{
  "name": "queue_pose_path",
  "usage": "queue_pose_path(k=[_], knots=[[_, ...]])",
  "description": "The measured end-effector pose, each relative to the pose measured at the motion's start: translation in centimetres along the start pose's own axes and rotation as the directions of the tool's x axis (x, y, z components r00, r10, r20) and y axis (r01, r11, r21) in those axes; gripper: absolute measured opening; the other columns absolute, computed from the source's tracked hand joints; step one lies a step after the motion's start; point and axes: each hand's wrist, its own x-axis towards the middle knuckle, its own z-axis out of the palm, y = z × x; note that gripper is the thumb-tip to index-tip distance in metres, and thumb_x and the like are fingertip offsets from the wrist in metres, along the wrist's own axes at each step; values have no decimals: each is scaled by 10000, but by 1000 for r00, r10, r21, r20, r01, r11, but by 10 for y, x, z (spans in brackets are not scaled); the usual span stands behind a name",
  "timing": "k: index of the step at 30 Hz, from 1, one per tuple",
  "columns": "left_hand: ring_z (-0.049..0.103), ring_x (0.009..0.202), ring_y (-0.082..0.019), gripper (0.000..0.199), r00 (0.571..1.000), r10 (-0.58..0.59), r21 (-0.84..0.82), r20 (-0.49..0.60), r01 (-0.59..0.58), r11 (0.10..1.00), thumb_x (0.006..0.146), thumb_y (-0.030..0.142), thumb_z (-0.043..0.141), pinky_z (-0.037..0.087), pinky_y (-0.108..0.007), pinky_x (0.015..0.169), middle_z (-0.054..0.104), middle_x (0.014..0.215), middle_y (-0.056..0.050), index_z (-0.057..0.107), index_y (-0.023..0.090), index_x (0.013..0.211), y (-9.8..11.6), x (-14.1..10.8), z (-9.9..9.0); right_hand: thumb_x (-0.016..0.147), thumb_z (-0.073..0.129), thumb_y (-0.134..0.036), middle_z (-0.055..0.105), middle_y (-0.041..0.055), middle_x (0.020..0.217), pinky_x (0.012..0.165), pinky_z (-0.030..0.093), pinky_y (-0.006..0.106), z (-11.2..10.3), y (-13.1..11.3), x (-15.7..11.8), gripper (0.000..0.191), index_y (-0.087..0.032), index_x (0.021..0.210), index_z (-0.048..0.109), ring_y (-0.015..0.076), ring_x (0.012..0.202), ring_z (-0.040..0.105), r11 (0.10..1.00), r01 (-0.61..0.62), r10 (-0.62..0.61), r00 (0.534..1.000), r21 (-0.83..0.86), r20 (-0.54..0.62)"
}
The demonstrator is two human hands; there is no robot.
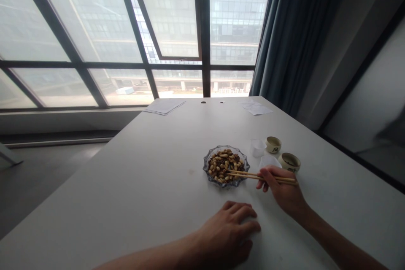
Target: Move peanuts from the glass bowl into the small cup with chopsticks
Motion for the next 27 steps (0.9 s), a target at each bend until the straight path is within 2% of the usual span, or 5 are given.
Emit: queue_pose_path(k=[5, 12, 18, 24, 27], knots=[[608, 1499, -315, 353, 1000, 2, 3, 7, -2, 1000, 1074, 300, 704, 429, -470, 1285, 663, 1556, -85, 614, 276, 1415, 0, 0, 1, 1074, 689, -668, 783, 62, 662, 514, 522, 274, -1, 4, -1, 558, -210, 775, 797, 166, 525, 639, 1000, 12, -12, 1000, -10, -13], [608, 1501, -320, 359, 1000, 7, 1, 8, -7, 1000, 1081, 300, 694, 423, -468, 1284, 661, 1561, -90, 605, 279, 1428, 0, -1, 0, 1005, 780, -683, 841, 93, 734, 536, 605, 291, -8, -2, 3, 512, -204, 831, 830, 193, 557, 720, 1000, -13, 13, 1000, 7, 6], [606, 1501, -317, 348, 1000, 4, -10, 7, -4, 1000, 1085, 303, 692, 424, -466, 1285, 666, 1552, -87, 614, 276, 1423, 0, -1, 0, 1003, 772, -703, 827, 94, 696, 505, 588, 285, -11, 0, 6, 538, -195, 841, 842, 185, 524, 699, 999, -33, 33, 999, 16, -16], [602, 1504, -328, 375, 1000, -5, -10, 6, 5, 1000, 1078, 305, 710, 428, -478, 1293, 662, 1559, -84, 623, 283, 1441, 0, 0, 1, 1019, 743, -707, 821, 86, 696, 512, 584, 280, -10, 0, 8, 547, -204, 824, 831, 181, 536, 694, 1000, -7, 6, 999, 11, 44], [607, 1501, -321, 365, 1000, 0, -3, -1, 0, 1000, 1082, 311, 708, 427, -469, 1295, 665, 1555, -83, 624, 281, 1436, 0, 0, 1, 1012, 747, -714, 812, 85, 681, 497, 568, 272, -8, 0, 9, 557, -200, 813, 829, 175, 524, 684, 1000, -4, 3, 1000, 29, 26]])
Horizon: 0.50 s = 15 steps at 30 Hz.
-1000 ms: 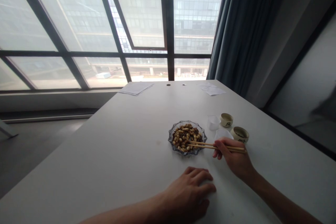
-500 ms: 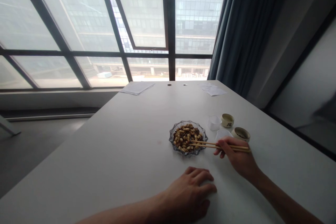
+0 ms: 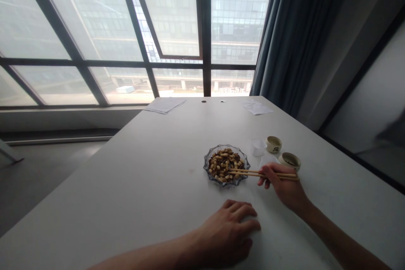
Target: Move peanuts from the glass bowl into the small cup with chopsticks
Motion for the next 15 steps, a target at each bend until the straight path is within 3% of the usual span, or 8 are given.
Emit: queue_pose_path(k=[9, 15], knots=[[605, 1499, -331, 364, 1000, -3, -12, 25, 3, 1000, 1078, 305, 699, 432, -492, 1288, 665, 1553, -98, 631, 272, 1434, 1, 1, -4, 1020, 703, -758, 759, 70, 599, 441, 518, 272, 0, 14, 2, 612, -204, 783, 806, 170, 462, 631, 999, 49, -48, 997, 3, -66], [612, 1496, -325, 362, 1000, 11, 1, 4, -11, 1000, 1080, 312, 715, 428, -476, 1293, 670, 1547, -93, 636, 269, 1431, 0, 1, -2, 1030, 697, -745, 641, 9, 512, 431, 429, 271, 8, 13, -1, 603, -219, 742, 759, 144, 426, 508, 998, 64, -64, 977, -7, -203]])
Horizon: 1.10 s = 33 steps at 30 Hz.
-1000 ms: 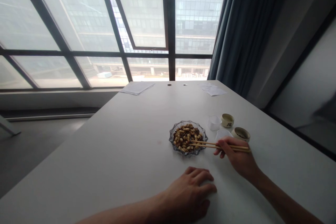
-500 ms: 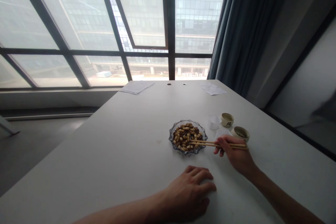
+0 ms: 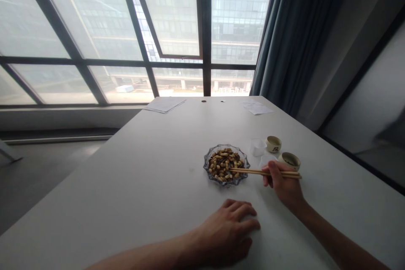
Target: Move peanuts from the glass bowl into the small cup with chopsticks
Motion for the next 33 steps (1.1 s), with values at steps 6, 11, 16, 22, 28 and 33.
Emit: queue_pose_path(k=[6, 11, 16, 22, 28, 33], knots=[[612, 1498, -316, 346, 1000, 0, -2, 0, 0, 1000, 1089, 311, 699, 422, -469, 1292, 671, 1544, -97, 634, 273, 1427, 0, 0, 0, 1007, 697, -783, 520, -24, 460, 396, 358, 266, 11, -1, 2, 659, -222, 662, 700, 123, 391, 450, 999, 23, -19, 995, 47, -93], [609, 1501, -313, 337, 1000, 2, 6, -1, -2, 1000, 1095, 325, 687, 423, -470, 1291, 666, 1552, -92, 628, 271, 1423, -1, -1, 0, 974, 717, -812, 559, -11, 488, 365, 345, 268, 13, -6, 4, 667, -225, 659, 684, 124, 378, 463, 996, 33, -18, 983, 79, -184], [618, 1490, -309, 335, 1000, 8, 5, -2, -8, 1000, 1099, 324, 677, 430, -470, 1283, 665, 1556, -91, 619, 275, 1424, -1, 0, 1, 991, 742, -759, 595, -3, 534, 405, 388, 282, -5, -18, 9, 618, -212, 702, 738, 120, 401, 487, 992, 86, -58, 962, 93, -268], [615, 1494, -292, 338, 1000, 2, -2, -28, -3, 1000, 1085, 299, 681, 419, -443, 1281, 672, 1539, -83, 608, 279, 1414, 0, -2, 2, 1034, 743, -658, 669, 22, 626, 453, 428, 313, -54, -35, 20, 560, -197, 715, 765, 134, 455, 524, 985, 155, -115, 917, 77, -383], [633, 1468, -291, 322, 1000, 2, 5, -29, -2, 1000, 1064, 288, 676, 437, -435, 1262, 683, 1515, -73, 616, 274, 1381, 1, -1, 1, 1054, 724, -612, 657, 27, 569, 412, 402, 309, -96, -41, 16, 525, -212, 720, 790, 159, 460, 557, 985, 171, -162, 903, -13, -398], [616, 1486, -287, 356, 1000, -12, 6, -17, 12, 1000, 1048, 275, 692, 427, -449, 1269, 672, 1533, -70, 605, 283, 1393, 1, -1, 1, 1024, 808, -568, 812, 65, 688, 544, 623, 328, -66, -33, 8, 381, -231, 854, 868, 212, 549, 735, 993, 102, -105, 993, -56, -62]])
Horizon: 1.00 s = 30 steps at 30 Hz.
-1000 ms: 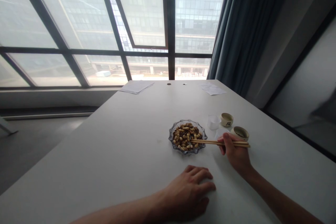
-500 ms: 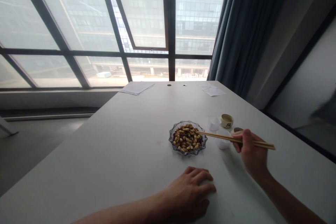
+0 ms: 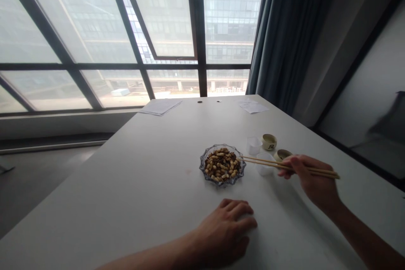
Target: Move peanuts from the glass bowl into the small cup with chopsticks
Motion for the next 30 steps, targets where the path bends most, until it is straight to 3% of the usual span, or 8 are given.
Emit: queue_pose_path(k=[4, 7, 14, 20, 24, 30], knots=[[608, 1496, -285, 359, 1000, -8, 8, 4, 8, 1000, 1051, 281, 706, 424, -444, 1272, 673, 1535, -64, 603, 286, 1396, -1, 0, 1, 1000, 836, -569, 831, 72, 714, 555, 630, 293, 34, 2, 6, 406, -231, 775, 848, 200, 579, 750, 1000, 7, -9, 979, 11, 205], [619, 1485, -289, 345, 1000, 2, 15, 1, -2, 1000, 1062, 287, 699, 428, -444, 1269, 678, 1526, -69, 605, 278, 1393, -1, 0, 2, 1007, 826, -577, 826, 68, 701, 554, 615, 271, 47, 4, 9, 415, -224, 789, 850, 187, 581, 744, 1000, -4, -2, 964, 24, 267], [626, 1479, -294, 329, 1000, 19, 27, 0, -19, 999, 1089, 319, 707, 436, -441, 1266, 676, 1529, -82, 617, 263, 1400, -1, 0, 2, 1010, 819, -583, 814, 59, 671, 536, 592, 258, 51, 11, 5, 428, -228, 772, 841, 179, 557, 730, 999, -43, 37, 955, 13, 296], [624, 1483, -298, 330, 1000, 18, 18, 0, -18, 1000, 1089, 308, 714, 434, -445, 1275, 674, 1541, -77, 627, 265, 1405, 0, 0, 1, 1008, 815, -601, 811, 63, 666, 530, 601, 277, 53, 13, 7, 437, -225, 787, 838, 187, 538, 724, 1000, -13, 8, 974, 22, 225], [628, 1476, -296, 325, 1000, 10, 21, 1, -10, 1000, 1089, 312, 715, 441, -449, 1271, 675, 1536, -71, 625, 265, 1397, 1, 0, 0, 1025, 803, -583, 799, 52, 664, 546, 589, 267, 55, 15, 0, 438, -229, 768, 827, 177, 557, 716, 999, -29, 23, 960, 17, 280], [626, 1476, -290, 327, 1000, 11, 28, -3, -11, 1000, 1086, 305, 716, 440, -445, 1274, 671, 1535, -64, 617, 264, 1394, 1, 0, 0, 1033, 802, -573, 812, 48, 701, 580, 587, 273, 56, 6, -13, 412, -230, 806, 831, 175, 590, 711, 996, -78, 64, 962, 39, 266]])
